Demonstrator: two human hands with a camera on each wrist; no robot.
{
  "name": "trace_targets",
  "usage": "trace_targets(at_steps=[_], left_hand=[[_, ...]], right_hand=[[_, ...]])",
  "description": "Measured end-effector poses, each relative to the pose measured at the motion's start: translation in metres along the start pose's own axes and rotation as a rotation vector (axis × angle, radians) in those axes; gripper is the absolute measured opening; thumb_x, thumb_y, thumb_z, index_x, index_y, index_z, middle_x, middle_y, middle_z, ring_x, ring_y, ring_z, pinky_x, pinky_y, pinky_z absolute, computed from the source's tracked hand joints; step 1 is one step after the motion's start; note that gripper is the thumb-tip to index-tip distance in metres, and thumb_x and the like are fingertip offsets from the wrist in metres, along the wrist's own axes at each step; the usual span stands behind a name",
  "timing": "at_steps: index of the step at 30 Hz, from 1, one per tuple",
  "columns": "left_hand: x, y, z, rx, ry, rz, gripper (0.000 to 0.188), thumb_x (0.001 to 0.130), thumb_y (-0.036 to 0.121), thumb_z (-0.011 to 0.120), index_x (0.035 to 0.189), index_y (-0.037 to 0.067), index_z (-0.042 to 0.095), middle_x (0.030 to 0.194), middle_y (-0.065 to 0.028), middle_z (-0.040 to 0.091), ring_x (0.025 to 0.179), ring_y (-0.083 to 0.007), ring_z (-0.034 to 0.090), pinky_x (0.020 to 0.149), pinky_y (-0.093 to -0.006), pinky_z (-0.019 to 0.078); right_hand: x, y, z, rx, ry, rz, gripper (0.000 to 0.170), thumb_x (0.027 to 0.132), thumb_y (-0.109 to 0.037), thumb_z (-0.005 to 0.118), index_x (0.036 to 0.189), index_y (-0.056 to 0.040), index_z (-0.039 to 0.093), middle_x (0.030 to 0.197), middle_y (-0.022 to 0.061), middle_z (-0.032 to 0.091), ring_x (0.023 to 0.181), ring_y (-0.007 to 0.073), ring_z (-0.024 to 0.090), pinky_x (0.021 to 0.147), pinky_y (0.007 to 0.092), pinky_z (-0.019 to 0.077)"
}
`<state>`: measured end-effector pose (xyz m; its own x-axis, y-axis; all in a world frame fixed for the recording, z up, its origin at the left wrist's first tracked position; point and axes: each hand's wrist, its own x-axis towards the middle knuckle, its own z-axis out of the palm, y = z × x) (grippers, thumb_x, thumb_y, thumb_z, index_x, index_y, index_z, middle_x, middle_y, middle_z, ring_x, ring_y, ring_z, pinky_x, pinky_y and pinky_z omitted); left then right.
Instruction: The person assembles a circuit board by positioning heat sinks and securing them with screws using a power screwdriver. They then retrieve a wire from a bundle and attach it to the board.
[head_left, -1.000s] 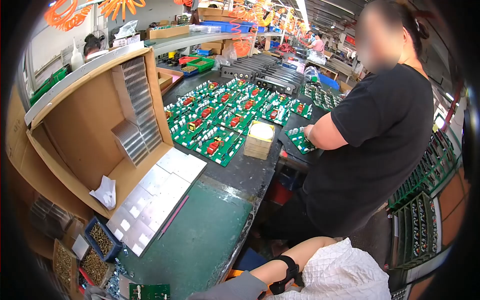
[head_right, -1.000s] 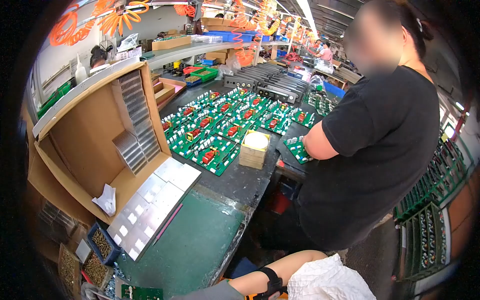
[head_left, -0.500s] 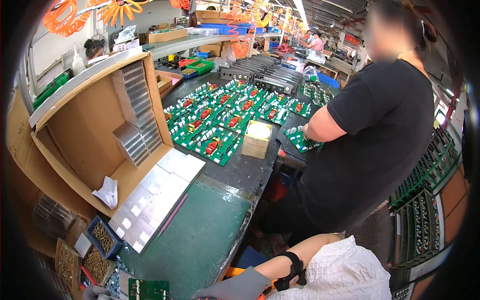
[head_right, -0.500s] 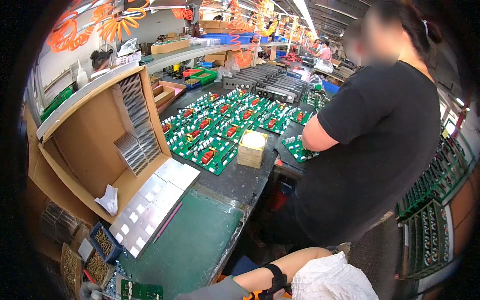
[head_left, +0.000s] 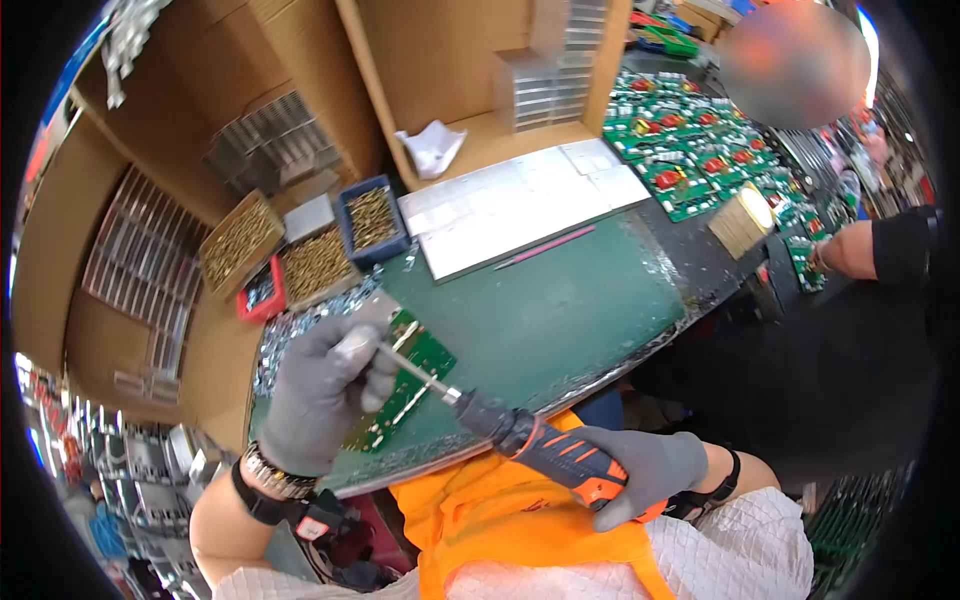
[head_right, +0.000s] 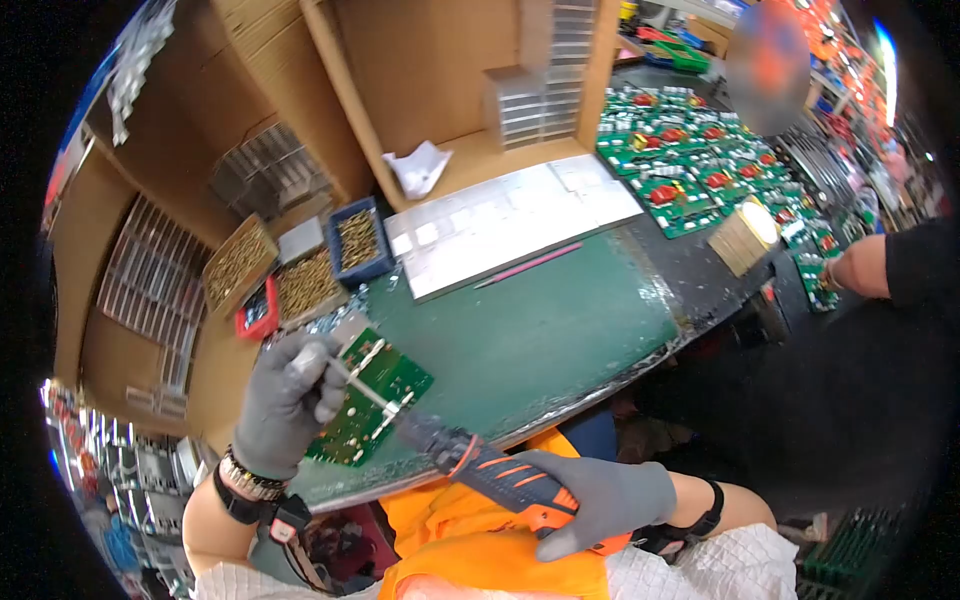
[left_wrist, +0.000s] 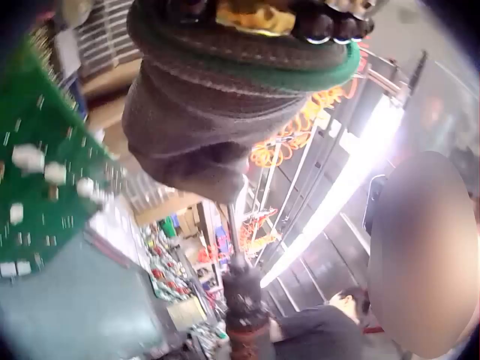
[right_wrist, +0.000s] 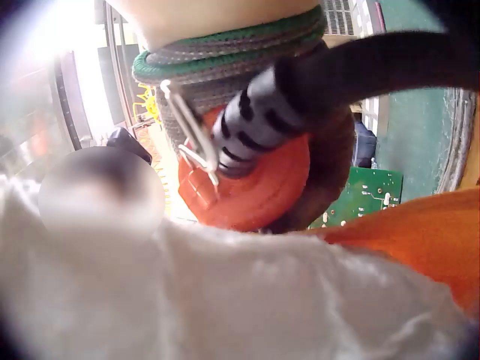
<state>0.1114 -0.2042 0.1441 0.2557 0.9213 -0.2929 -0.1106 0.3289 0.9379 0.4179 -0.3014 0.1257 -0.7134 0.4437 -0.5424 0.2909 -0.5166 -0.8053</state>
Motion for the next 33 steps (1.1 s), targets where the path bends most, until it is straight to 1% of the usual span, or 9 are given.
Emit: trace_targets(at_steps=[2,5,7,11,14,21,23,28,33], left_hand=[[0.002,0.0,-0.005,-0.037,0.068,-0.012,0.025,0.094,0.022,0.059,0.104,-0.001,0.057,0.074,-0.0047,0.061,0.056,-0.0106,0.054,0.05,-0.022,0.042],[0.018,0.008,-0.021,0.261,-0.151,-0.019,0.039,0.091,0.025,0.063,0.116,-0.003,0.055,0.085,-0.0055,0.063,0.068,-0.0127,0.059,0.062,-0.0229,0.0483],[0.037,0.006,-0.031,0.326,-0.122,0.38,0.051,0.087,0.022,0.067,0.126,-0.005,0.049,0.102,-0.008,0.06,0.085,-0.0127,0.059,0.072,-0.0239,0.049],[0.063,0.012,-0.064,0.7,-0.297,0.085,0.075,0.083,0.036,0.071,0.136,-0.006,0.04,0.129,-0.0175,0.051,0.114,-0.0249,0.054,0.096,-0.0331,0.0444],[0.092,-0.014,-0.089,1.029,-0.554,-0.034,0.111,0.075,0.065,0.064,0.147,-0.006,0.019,0.154,-0.0281,0.016,0.146,-0.0331,0.013,0.118,-0.0388,0.0119],[0.097,-0.021,-0.088,1.005,-0.577,-0.119,0.118,0.074,0.069,0.063,0.149,-0.005,0.008,0.155,-0.0274,0.009,0.146,-0.0329,0.01,0.117,-0.0386,0.0128],[0.09,-0.016,-0.083,1.117,-0.475,-0.065,0.095,0.081,0.054,0.066,0.145,-0.005,0.025,0.144,-0.0238,0.037,0.135,-0.0285,0.036,0.11,-0.0377,0.0302],[0.089,-0.021,-0.083,0.968,-0.557,-0.104,0.105,0.081,0.061,0.061,0.149,-0.004,0.013,0.148,-0.0275,0.03,0.141,-0.0319,0.028,0.114,-0.0375,0.0239],[0.082,-0.01,-0.072,1.023,-0.523,-0.138,0.107,0.081,0.061,0.061,0.149,-0.004,0.011,0.149,-0.0284,0.028,0.141,-0.0314,0.027,0.114,-0.0369,0.0225]], right_hand=[[0.001,0.012,0.003,0.098,0.062,0.002,0.091,0.069,-0.025,0.084,0.14,-0.0026,0.032,0.102,0.0067,0.055,0.086,0.0152,0.054,0.078,0.0285,0.0474],[-0.006,0.01,0.003,0.091,0.06,0.053,0.09,0.068,-0.023,0.085,0.139,-0.002,0.033,0.102,0.0066,0.055,0.085,0.0151,0.054,0.079,0.0282,0.0473],[-0.005,0.015,0.004,0.049,0.069,0.028,0.089,0.067,-0.022,0.085,0.137,-0.0016,0.034,0.103,0.0069,0.054,0.086,0.0149,0.054,0.078,0.0282,0.0475],[0.005,0.006,0.013,-0.043,0.165,0.18,0.084,0.068,-0.023,0.085,0.134,-0.0012,0.037,0.1,0.0065,0.054,0.086,0.0136,0.054,0.076,0.0286,0.0481],[0.016,0.008,0.014,-0.023,0.177,0.245,0.079,0.069,-0.025,0.083,0.13,-0.0007,0.039,0.1,0.007,0.054,0.086,0.0131,0.054,0.075,0.0278,0.0484],[0.027,0.016,0.016,-0.046,0.207,0.171,0.073,0.071,-0.022,0.081,0.127,-0.0006,0.04,0.091,0.0061,0.055,0.075,0.0126,0.057,0.066,0.0253,0.0488],[0.026,0.015,0.017,-0.03,0.207,0.139,0.071,0.072,-0.021,0.08,0.127,-0.0012,0.04,0.088,0.0057,0.055,0.071,0.0128,0.058,0.063,0.0256,0.0491],[0.025,0.023,0.019,0.507,-0.029,0.173,0.054,0.078,-0.015,0.073,0.121,-0.006,0.041,0.075,0.0051,0.056,0.056,0.0143,0.058,0.052,0.0283,0.0495],[0.023,0.002,0.036,0.382,0.028,0.275,0.055,0.079,-0.019,0.075,0.118,-0.0075,0.039,0.075,0.0061,0.056,0.057,0.0151,0.058,0.053,0.0282,0.0499]])
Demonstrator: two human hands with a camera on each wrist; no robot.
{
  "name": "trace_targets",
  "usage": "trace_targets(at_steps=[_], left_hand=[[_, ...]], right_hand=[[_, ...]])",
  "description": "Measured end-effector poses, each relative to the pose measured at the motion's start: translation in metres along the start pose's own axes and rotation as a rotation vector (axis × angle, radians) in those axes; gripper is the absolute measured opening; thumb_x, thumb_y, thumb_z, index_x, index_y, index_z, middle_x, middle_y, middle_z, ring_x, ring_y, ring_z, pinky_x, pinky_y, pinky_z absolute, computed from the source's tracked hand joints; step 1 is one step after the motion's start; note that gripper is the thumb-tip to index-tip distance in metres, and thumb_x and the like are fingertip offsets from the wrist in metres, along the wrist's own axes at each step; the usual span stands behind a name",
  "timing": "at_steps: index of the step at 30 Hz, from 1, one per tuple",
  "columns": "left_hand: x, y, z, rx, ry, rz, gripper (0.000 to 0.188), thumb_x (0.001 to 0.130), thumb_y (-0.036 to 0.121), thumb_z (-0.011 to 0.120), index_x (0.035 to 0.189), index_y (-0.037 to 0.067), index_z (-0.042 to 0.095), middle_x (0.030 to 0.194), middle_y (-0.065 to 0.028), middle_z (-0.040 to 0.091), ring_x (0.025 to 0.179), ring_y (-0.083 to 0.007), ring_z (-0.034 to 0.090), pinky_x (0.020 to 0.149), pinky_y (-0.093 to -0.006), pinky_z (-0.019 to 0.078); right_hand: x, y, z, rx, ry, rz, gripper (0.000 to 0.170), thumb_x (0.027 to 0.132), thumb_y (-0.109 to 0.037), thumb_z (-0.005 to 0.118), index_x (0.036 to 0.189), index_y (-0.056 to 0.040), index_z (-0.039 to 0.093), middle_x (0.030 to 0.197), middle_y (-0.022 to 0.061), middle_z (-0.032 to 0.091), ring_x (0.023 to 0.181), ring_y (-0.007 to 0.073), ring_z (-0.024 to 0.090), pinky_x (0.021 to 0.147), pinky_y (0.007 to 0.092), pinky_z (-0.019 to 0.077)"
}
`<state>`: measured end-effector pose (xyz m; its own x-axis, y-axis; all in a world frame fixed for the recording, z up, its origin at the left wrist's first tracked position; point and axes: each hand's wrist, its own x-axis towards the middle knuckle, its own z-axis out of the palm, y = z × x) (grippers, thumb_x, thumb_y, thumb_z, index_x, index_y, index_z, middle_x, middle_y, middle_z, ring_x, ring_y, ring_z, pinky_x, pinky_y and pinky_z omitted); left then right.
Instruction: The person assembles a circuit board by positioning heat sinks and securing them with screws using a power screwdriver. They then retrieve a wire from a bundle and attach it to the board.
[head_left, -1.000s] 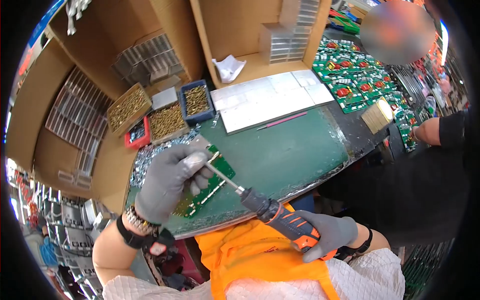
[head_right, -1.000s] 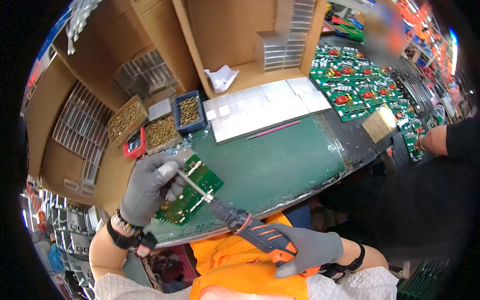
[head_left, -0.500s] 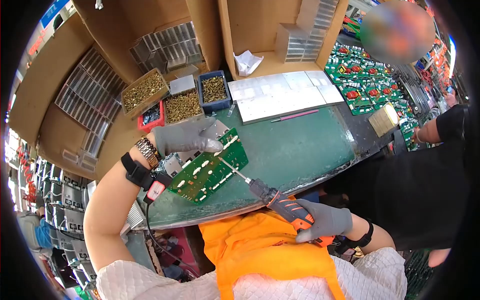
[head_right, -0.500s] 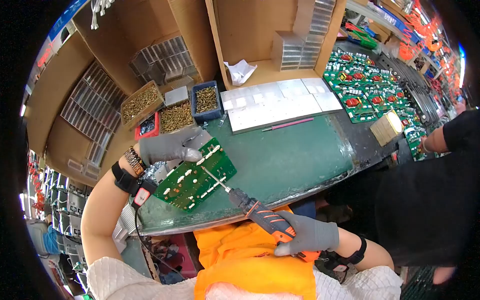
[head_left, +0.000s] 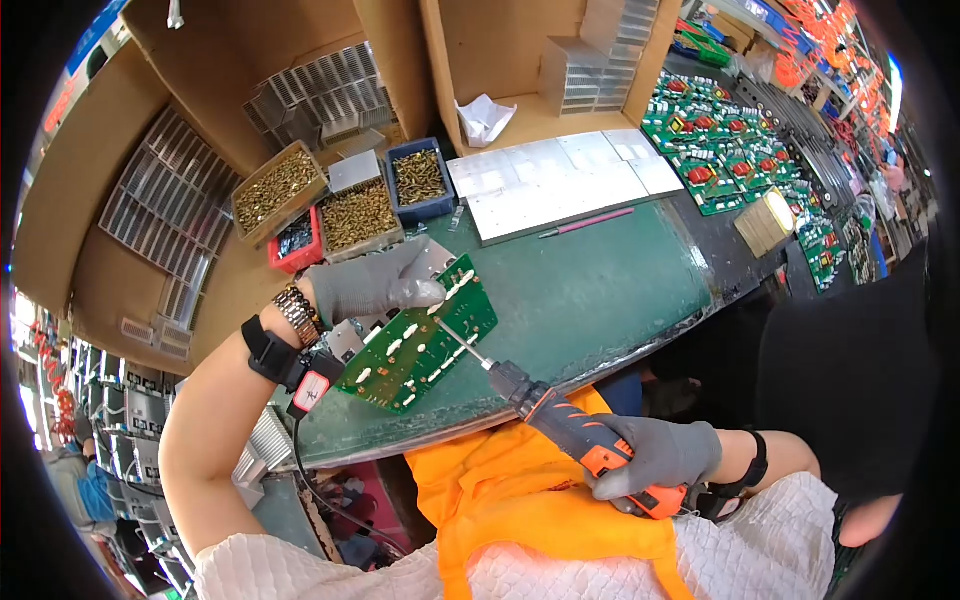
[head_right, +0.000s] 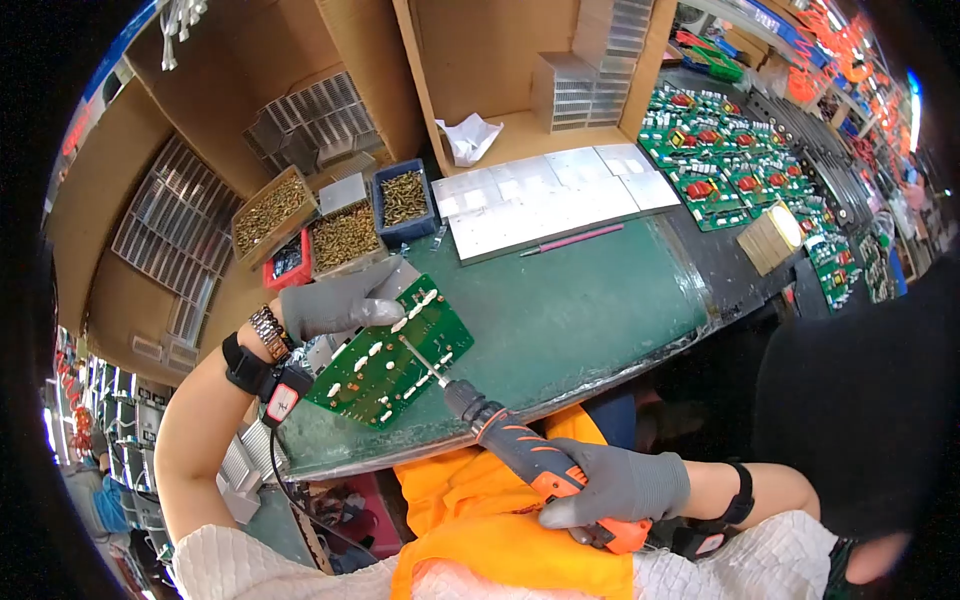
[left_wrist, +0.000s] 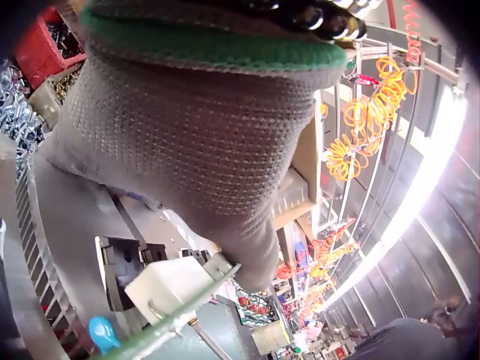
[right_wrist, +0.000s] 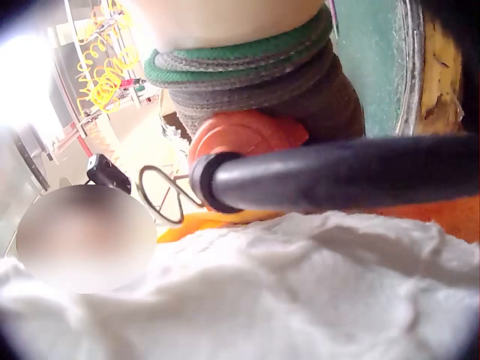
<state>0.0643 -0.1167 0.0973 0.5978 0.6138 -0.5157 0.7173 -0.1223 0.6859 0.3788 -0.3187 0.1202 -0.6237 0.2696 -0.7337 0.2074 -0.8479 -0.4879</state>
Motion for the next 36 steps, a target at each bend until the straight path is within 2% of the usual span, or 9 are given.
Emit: trace_targets(at_steps=[12,14,16,18,19,24,26,30,36], left_hand=[[0.001,-0.013,-0.001,-0.044,0.012,0.032,0.095,0.084,0.056,0.06,0.146,-0.005,0.021,0.147,-0.0257,0.033,0.139,-0.0302,0.031,0.113,-0.0384,0.0242],[-0.003,-0.022,-0.005,0.184,0.056,0.074,0.088,0.087,0.057,0.056,0.146,-0.001,0.026,0.143,-0.0227,0.041,0.133,-0.0278,0.041,0.108,-0.0386,0.0346],[-0.019,-0.017,-0.008,-0.007,-0.084,0.089,0.07,0.092,0.055,0.051,0.136,0.002,0.042,0.123,-0.016,0.056,0.114,-0.0223,0.055,0.095,-0.0362,0.0466],[-0.036,-0.019,0.0,-0.231,-0.086,-0.294,0.043,0.093,0.045,0.055,0.113,0.006,0.058,0.094,-0.0094,0.064,0.087,-0.0187,0.061,0.077,-0.0325,0.0522],[-0.039,-0.024,0.016,-0.129,0.119,-0.104,0.037,0.096,0.041,0.053,0.105,0.006,0.062,0.085,-0.0082,0.065,0.082,-0.0187,0.061,0.08,-0.0337,0.0506],[-0.071,0.02,0.099,0.14,0.615,0.012,0.039,0.084,0.03,0.069,0.113,0.005,0.06,0.089,-0.0143,0.065,0.08,-0.0261,0.064,0.073,-0.0356,0.0512],[-0.07,0.035,0.128,0.455,0.668,0.15,0.04,0.078,0.025,0.071,0.11,0.005,0.06,0.093,-0.0161,0.063,0.086,-0.0337,0.062,0.077,-0.0387,0.0502],[-0.035,0.02,0.144,0.567,0.83,0.241,0.032,0.077,0.018,0.067,0.105,0.004,0.059,0.088,-0.0136,0.06,0.085,-0.0332,0.06,0.074,-0.0422,0.0485],[-0.007,0.031,0.131,0.608,0.775,0.188,0.027,0.081,0.017,0.064,0.106,0.006,0.061,0.087,-0.0118,0.063,0.086,-0.0309,0.061,0.074,-0.0412,0.0492]], right_hand=[[-0.005,0.001,-0.009,0.024,-0.061,-0.032,0.058,0.078,-0.024,0.078,0.117,-0.0083,0.038,0.078,0.0065,0.056,0.058,0.0163,0.059,0.053,0.0288,0.0513],[-0.019,0.002,-0.014,0.014,-0.066,-0.08,0.059,0.078,-0.023,0.077,0.119,-0.0077,0.038,0.079,0.0068,0.057,0.058,0.0163,0.06,0.054,0.0292,0.0516],[-0.035,0.014,-0.017,0.112,-0.019,-0.187,0.06,0.079,-0.02,0.075,0.123,-0.0063,0.037,0.083,0.0085,0.058,0.058,0.0166,0.06,0.054,0.0306,0.0527],[-0.039,0.034,-0.026,0.157,0.007,-0.295,0.07,0.076,-0.023,0.077,0.128,-0.0055,0.034,0.086,0.0104,0.059,0.059,0.0174,0.06,0.053,0.0312,0.0535],[-0.039,0.038,-0.031,0.198,0.016,-0.397,0.075,0.074,-0.028,0.078,0.13,-0.005,0.033,0.086,0.011,0.058,0.059,0.0178,0.06,0.053,0.0308,0.0537],[-0.027,0.046,-0.037,0.353,0.128,-0.707,0.084,0.073,-0.047,0.078,0.131,-0.0042,0.035,0.085,0.0118,0.057,0.059,0.0176,0.062,0.052,0.0289,0.0542],[-0.018,0.045,-0.04,0.358,0.12,-0.73,0.083,0.075,-0.047,0.076,0.132,-0.0053,0.034,0.084,0.0115,0.056,0.059,0.0174,0.061,0.052,0.0285,0.0536],[-0.006,0.04,-0.044,0.338,0.058,-0.742,0.08,0.076,-0.047,0.075,0.132,-0.0086,0.034,0.085,0.0107,0.055,0.059,0.0171,0.061,0.052,0.028,0.0526],[0.003,0.035,-0.042,0.321,0.092,-0.731,0.083,0.076,-0.048,0.075,0.134,-0.0055,0.034,0.081,0.0115,0.055,0.057,0.0189,0.061,0.051,0.0299,0.0539]])
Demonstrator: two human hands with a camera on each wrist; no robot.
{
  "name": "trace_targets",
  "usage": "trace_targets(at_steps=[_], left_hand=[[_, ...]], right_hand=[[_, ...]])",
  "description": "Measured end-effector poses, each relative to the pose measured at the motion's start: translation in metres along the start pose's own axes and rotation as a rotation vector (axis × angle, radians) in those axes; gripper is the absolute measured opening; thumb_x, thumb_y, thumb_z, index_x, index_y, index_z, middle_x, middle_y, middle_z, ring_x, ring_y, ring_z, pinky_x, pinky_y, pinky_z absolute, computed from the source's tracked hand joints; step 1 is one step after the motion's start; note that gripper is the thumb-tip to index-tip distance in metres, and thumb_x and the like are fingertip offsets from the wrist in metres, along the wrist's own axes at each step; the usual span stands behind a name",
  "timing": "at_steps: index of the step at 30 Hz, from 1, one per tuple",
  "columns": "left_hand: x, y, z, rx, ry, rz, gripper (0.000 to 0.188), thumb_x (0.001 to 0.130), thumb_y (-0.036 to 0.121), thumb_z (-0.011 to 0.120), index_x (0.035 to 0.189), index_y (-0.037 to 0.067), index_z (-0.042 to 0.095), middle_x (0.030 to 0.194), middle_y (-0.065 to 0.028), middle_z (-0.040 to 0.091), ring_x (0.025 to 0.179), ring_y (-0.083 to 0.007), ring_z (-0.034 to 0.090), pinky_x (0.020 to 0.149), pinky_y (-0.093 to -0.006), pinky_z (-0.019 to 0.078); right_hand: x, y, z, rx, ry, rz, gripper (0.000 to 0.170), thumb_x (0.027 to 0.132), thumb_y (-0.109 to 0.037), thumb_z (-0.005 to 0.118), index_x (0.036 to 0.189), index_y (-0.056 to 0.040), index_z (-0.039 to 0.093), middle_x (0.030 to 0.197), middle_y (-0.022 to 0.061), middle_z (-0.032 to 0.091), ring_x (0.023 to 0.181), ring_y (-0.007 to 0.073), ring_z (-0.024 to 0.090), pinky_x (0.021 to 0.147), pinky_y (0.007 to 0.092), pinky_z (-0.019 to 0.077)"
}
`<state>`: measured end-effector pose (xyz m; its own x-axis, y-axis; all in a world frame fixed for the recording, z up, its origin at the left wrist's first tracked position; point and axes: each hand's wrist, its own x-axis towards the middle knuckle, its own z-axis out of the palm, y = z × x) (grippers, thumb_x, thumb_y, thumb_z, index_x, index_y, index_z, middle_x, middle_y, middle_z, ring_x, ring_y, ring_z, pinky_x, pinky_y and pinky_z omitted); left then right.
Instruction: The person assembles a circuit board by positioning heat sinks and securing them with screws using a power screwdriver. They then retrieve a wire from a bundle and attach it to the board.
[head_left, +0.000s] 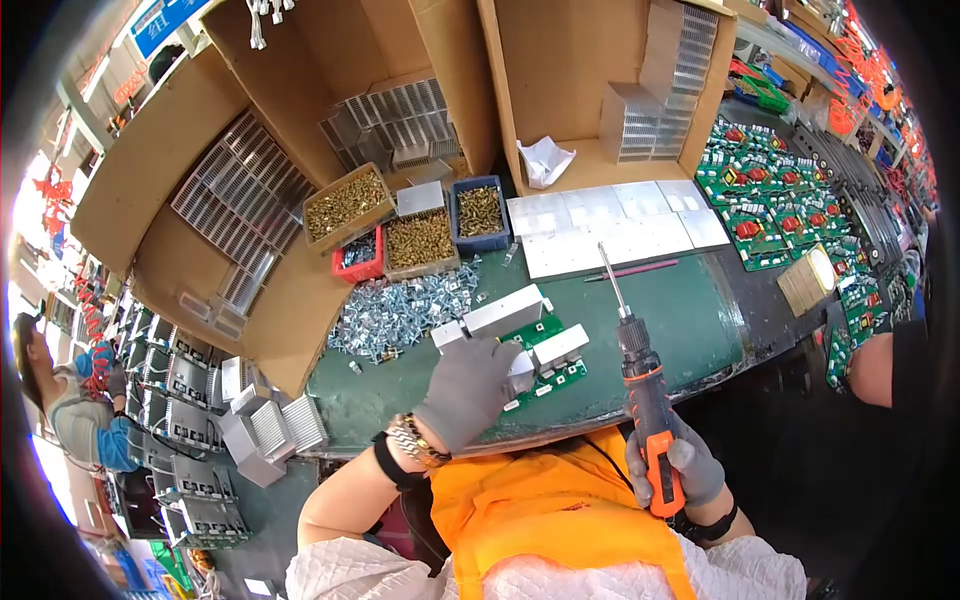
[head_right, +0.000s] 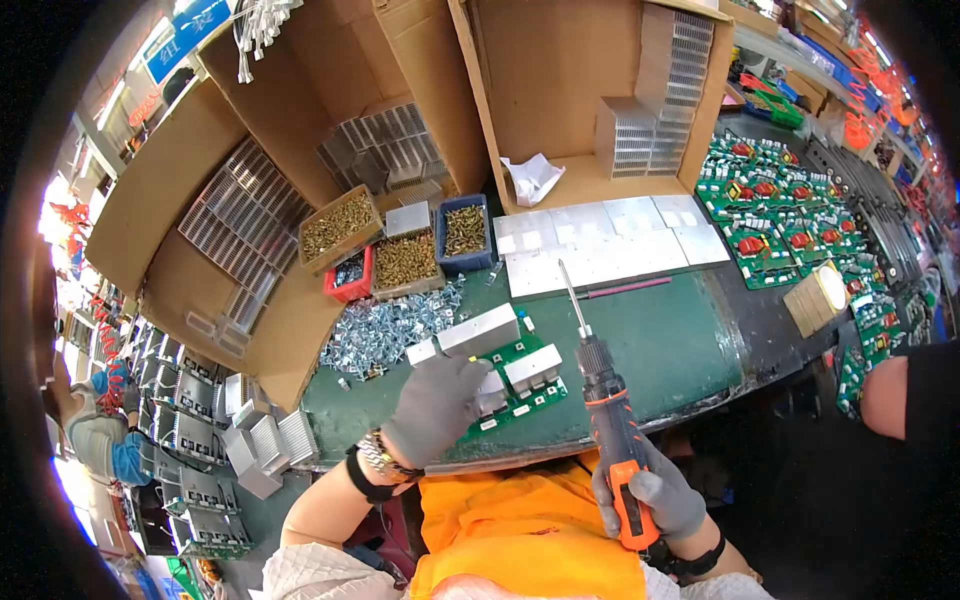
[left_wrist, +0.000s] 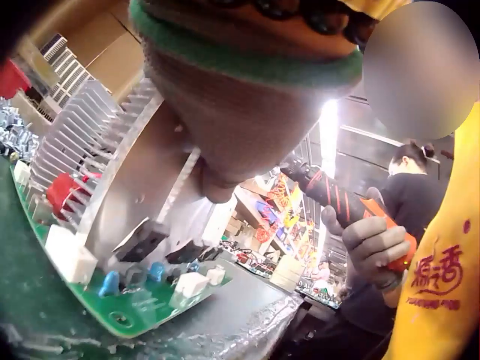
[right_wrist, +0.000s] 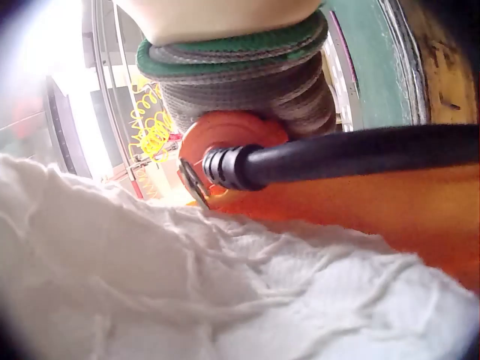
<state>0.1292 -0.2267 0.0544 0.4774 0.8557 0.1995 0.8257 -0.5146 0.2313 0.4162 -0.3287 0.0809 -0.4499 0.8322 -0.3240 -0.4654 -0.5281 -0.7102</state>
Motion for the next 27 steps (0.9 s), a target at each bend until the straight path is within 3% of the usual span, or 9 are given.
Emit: trace_targets(at_steps=[4,6,7,8,10,12,18,23,27], left_hand=[[0.043,-0.058,-0.033,-0.14,0.216,-0.04,0.023,0.084,0.018,0.062,0.104,0.007,0.064,0.09,-0.0105,0.064,0.088,-0.0306,0.061,0.08,-0.0411,0.0484],[0.07,-0.101,-0.02,-0.201,-0.029,-0.14,0.021,0.079,0.015,0.064,0.096,0.003,0.069,0.093,-0.0188,0.067,0.091,-0.0345,0.064,0.082,-0.0412,0.0501],[0.083,-0.115,-0.004,-0.204,-0.027,-0.132,0.021,0.079,0.015,0.064,0.096,0.003,0.069,0.093,-0.0188,0.067,0.091,-0.0345,0.064,0.082,-0.0412,0.0501],[0.095,-0.129,0.013,-0.058,-0.225,-0.099,0.022,0.079,0.016,0.064,0.095,0.002,0.07,0.093,-0.0169,0.068,0.09,-0.0339,0.065,0.08,-0.0411,0.0517],[0.114,-0.123,0.011,0.096,-0.416,-0.049,0.023,0.079,0.018,0.065,0.094,0.001,0.071,0.094,-0.015,0.07,0.09,-0.0332,0.067,0.078,-0.041,0.0533],[0.126,-0.107,0.013,0.271,-0.589,-0.251,0.024,0.081,0.017,0.061,0.098,0.003,0.072,0.096,-0.0182,0.07,0.09,-0.0341,0.068,0.077,-0.0417,0.0547],[0.121,-0.115,0.012,0.224,-0.531,-0.197,0.026,0.077,0.024,0.067,0.098,0.008,0.071,0.092,-0.0141,0.069,0.088,-0.0318,0.067,0.074,-0.0402,0.0523],[0.089,-0.097,-0.029,-0.55,-0.045,-0.244,0.014,0.077,0.008,0.071,0.084,0.002,0.06,0.072,-0.0057,0.061,0.066,-0.0143,0.056,0.063,-0.0302,0.0475],[0.057,-0.059,-0.057,-0.755,-0.025,-0.257,0.014,0.081,0.001,0.067,0.093,0.002,0.061,0.077,0.0033,0.057,0.071,-0.0043,0.051,0.064,-0.0221,0.0444]], right_hand=[[-0.007,0.002,-0.01,0.011,-0.019,0.02,0.075,0.08,-0.04,0.07,0.135,-0.0091,0.031,0.088,0.0108,0.056,0.063,0.0177,0.062,0.055,0.0295,0.0529],[-0.009,0.001,-0.008,-0.004,-0.011,0.017,0.076,0.079,-0.039,0.071,0.136,-0.0091,0.031,0.09,0.0107,0.056,0.063,0.0183,0.062,0.056,0.0298,0.0531],[-0.009,0.004,-0.009,-0.001,-0.015,0.026,0.074,0.079,-0.037,0.07,0.136,-0.0093,0.031,0.09,0.0109,0.057,0.063,0.0185,0.062,0.056,0.0297,0.0532],[-0.011,0.005,-0.008,-0.003,-0.01,0.017,0.074,0.079,-0.037,0.07,0.136,-0.0093,0.031,0.09,0.0109,0.057,0.063,0.0185,0.062,0.056,0.0297,0.0532],[-0.011,0.008,-0.004,-0.008,-0.038,0.034,0.072,0.079,-0.033,0.069,0.135,-0.0091,0.031,0.089,0.0116,0.057,0.063,0.0185,0.062,0.056,0.0296,0.0533],[-0.014,0.008,0.003,0.011,-0.019,0.029,0.071,0.079,-0.03,0.068,0.135,-0.0089,0.031,0.087,0.0122,0.058,0.063,0.0185,0.061,0.056,0.0298,0.0528],[-0.02,0.008,0.002,-0.041,-0.029,0.117,0.08,0.073,-0.021,0.075,0.137,-0.0048,0.03,0.091,0.0097,0.057,0.069,0.0166,0.06,0.063,0.0308,0.0518],[-0.008,0.012,-0.001,-0.498,-0.04,0.218,0.094,0.067,-0.019,0.083,0.142,-0.0029,0.029,0.105,0.0071,0.055,0.09,0.0136,0.056,0.08,0.0273,0.0488],[0.005,0.005,0.015,-0.652,-0.047,0.313,0.097,0.067,-0.023,0.085,0.143,-0.0021,0.028,0.115,0.009,0.053,0.1,0.0146,0.054,0.088,0.0284,0.0466]])
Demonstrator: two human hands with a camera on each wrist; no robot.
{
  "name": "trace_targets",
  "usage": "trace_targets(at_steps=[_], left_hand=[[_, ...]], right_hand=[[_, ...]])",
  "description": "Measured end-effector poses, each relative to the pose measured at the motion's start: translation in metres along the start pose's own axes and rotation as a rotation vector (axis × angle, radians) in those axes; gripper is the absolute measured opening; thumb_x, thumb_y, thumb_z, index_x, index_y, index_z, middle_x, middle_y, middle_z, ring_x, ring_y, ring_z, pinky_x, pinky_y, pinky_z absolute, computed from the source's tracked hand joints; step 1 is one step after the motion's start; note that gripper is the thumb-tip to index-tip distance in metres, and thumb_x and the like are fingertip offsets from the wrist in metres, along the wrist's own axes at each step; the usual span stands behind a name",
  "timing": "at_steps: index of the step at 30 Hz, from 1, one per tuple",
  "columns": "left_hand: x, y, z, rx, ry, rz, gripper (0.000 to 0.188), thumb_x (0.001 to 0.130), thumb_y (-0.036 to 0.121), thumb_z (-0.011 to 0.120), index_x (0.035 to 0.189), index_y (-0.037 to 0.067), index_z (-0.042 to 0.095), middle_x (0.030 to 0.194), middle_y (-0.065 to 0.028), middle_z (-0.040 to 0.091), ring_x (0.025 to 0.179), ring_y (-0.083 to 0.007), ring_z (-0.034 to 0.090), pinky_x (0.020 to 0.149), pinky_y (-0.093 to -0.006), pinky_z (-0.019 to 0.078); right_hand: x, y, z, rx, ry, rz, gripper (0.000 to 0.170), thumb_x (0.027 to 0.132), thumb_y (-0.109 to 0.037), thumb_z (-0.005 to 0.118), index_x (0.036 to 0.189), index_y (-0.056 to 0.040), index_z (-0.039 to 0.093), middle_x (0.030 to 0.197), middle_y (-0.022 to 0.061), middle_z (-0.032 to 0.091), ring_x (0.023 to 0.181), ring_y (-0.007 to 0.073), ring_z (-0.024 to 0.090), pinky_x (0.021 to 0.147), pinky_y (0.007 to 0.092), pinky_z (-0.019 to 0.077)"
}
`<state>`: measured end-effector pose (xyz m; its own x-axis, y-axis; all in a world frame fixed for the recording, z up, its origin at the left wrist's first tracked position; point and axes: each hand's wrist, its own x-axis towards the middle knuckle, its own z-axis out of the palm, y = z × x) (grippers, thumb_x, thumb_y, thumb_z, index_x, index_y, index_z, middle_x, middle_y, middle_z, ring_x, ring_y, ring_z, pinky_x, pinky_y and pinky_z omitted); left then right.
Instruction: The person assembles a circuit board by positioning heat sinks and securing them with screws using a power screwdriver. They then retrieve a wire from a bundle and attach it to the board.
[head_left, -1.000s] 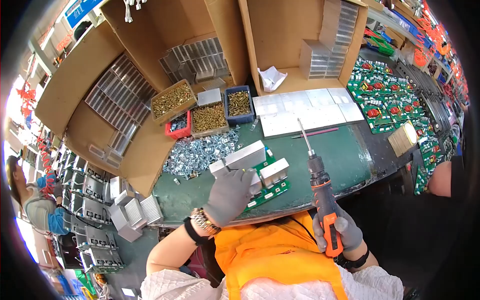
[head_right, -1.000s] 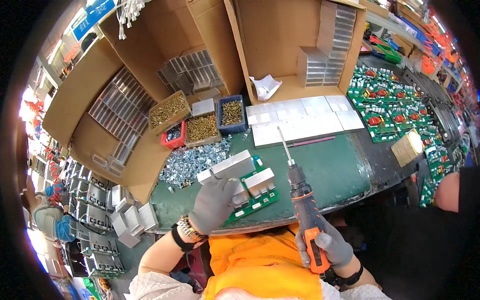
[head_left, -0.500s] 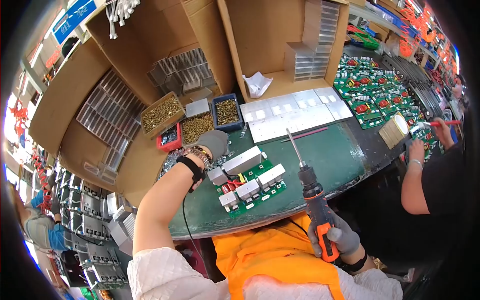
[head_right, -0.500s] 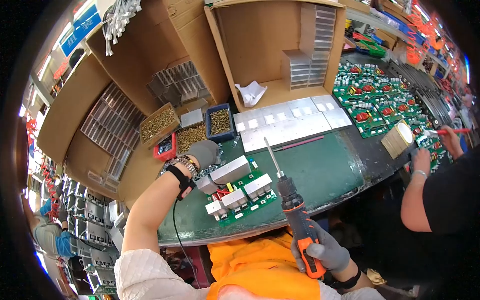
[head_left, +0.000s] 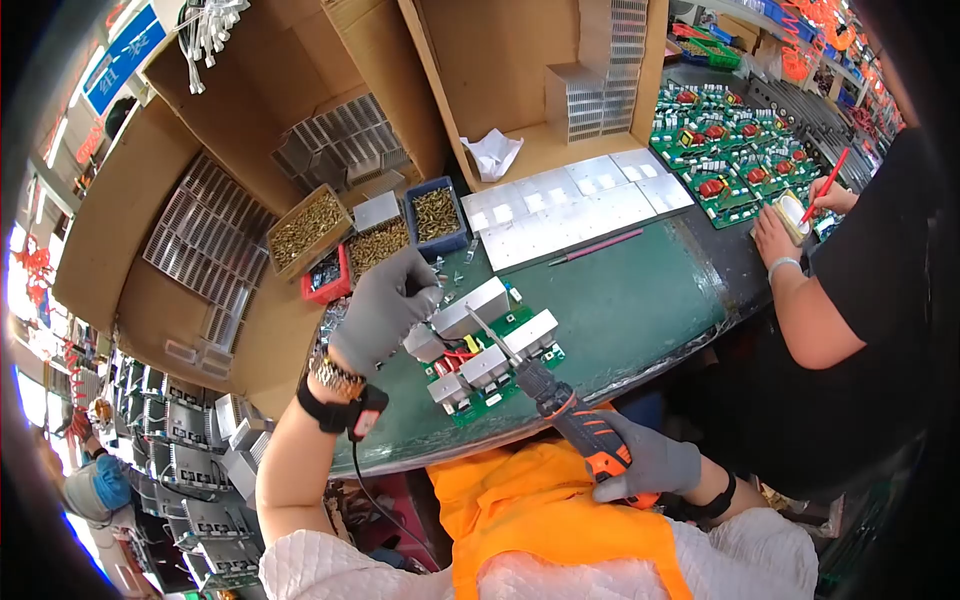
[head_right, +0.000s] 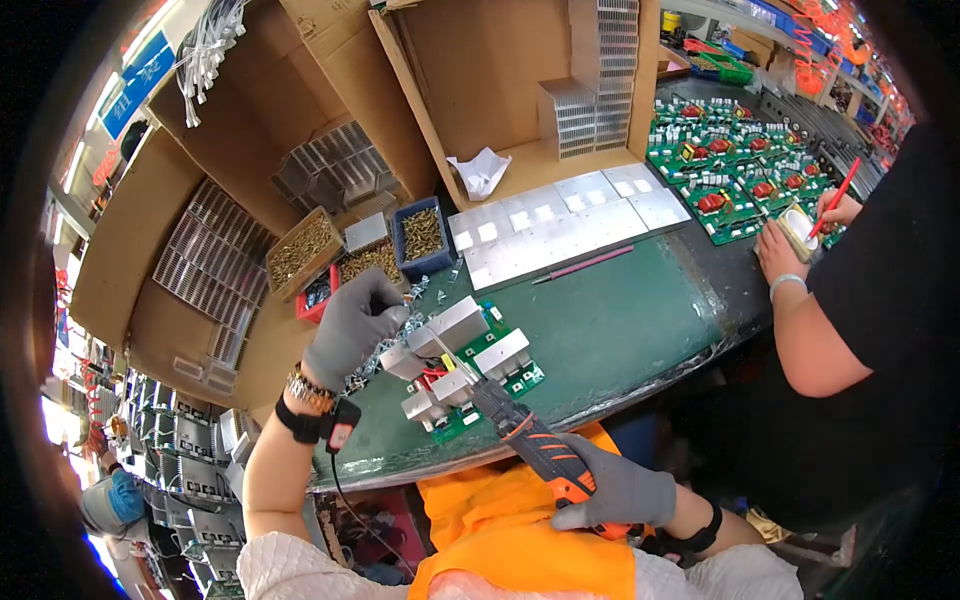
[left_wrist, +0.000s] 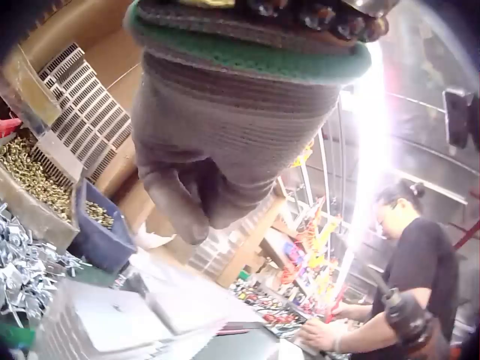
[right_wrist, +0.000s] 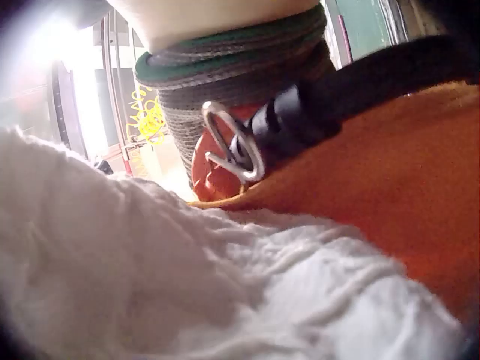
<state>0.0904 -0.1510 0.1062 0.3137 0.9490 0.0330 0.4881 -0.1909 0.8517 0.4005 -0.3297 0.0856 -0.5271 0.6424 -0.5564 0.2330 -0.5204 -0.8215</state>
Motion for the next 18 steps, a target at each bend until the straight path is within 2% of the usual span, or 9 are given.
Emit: trace_targets(at_steps=[1,3,4,7,10,12,18], left_hand=[[-0.008,0.006,0.004,0.003,-0.004,-0.005,0.014,0.081,0.001,0.067,0.093,0.002,0.061,0.077,0.0033,0.057,0.071,-0.0043,0.051,0.064,-0.0221,0.0444],[-0.019,0.011,0.012,-0.247,0.012,-0.019,0.022,0.082,0.0,0.065,0.104,0.001,0.063,0.083,0.0031,0.06,0.073,-0.0044,0.052,0.068,-0.0212,0.0441],[-0.022,0.004,0.011,-0.247,-0.027,-0.037,0.029,0.084,0.002,0.066,0.112,0.0,0.062,0.089,0.002,0.062,0.076,-0.0042,0.053,0.071,-0.0204,0.0436],[-0.033,0.008,0.016,-0.354,-0.006,-0.088,0.027,0.085,0.005,0.067,0.111,-0.001,0.063,0.092,0.0006,0.063,0.078,-0.0041,0.053,0.069,-0.0208,0.044],[-0.039,0.011,0.019,-0.274,0.005,-0.139,0.026,0.086,0.006,0.067,0.111,-0.002,0.063,0.091,0.0003,0.063,0.077,-0.0043,0.054,0.068,-0.0206,0.0443],[-0.04,0.009,0.019,-0.28,0.0,-0.13,0.025,0.086,0.005,0.067,0.11,-0.002,0.063,0.09,0.0,0.063,0.077,-0.0046,0.055,0.067,-0.0207,0.0448],[-0.045,0.006,0.027,-0.288,0.019,-0.054,0.022,0.087,0.004,0.064,0.108,-0.003,0.063,0.088,-0.002,0.065,0.076,-0.0063,0.058,0.069,-0.0214,0.0477]], right_hand=[[0.003,0.001,0.001,0.007,-0.003,0.001,0.097,0.067,-0.023,0.085,0.143,-0.0021,0.028,0.115,0.009,0.053,0.1,0.0146,0.054,0.088,0.0284,0.0466],[0.009,0.005,0.003,-0.082,0.012,-0.074,0.098,0.068,-0.025,0.086,0.143,-0.0013,0.028,0.118,0.0098,0.053,0.103,0.0148,0.055,0.09,0.03,0.0467],[0.01,0.004,0.005,-0.075,0.012,-0.072,0.098,0.068,-0.025,0.086,0.143,-0.0013,0.028,0.118,0.0098,0.053,0.103,0.0148,0.055,0.09,0.03,0.0467],[0.007,-0.003,0.008,-0.116,0.04,-0.082,0.098,0.068,-0.026,0.086,0.143,-0.0006,0.028,0.12,0.0102,0.053,0.105,0.0148,0.055,0.09,0.0292,0.0472],[0.004,-0.003,0.01,-0.084,0.019,-0.054,0.096,0.069,-0.024,0.086,0.143,-0.0008,0.028,0.118,0.0093,0.053,0.102,0.0141,0.056,0.087,0.0276,0.0479],[0.001,0.001,0.011,0.0,0.038,-0.026,0.099,0.065,-0.028,0.087,0.141,-0.0027,0.031,0.107,0.0077,0.056,0.094,0.0143,0.055,0.084,0.0291,0.0476],[-0.001,0.005,0.015,-0.063,0.079,-0.082,0.099,0.065,-0.027,0.087,0.142,-0.0019,0.03,0.11,0.0087,0.056,0.097,0.0154,0.056,0.086,0.0298,0.0473]])
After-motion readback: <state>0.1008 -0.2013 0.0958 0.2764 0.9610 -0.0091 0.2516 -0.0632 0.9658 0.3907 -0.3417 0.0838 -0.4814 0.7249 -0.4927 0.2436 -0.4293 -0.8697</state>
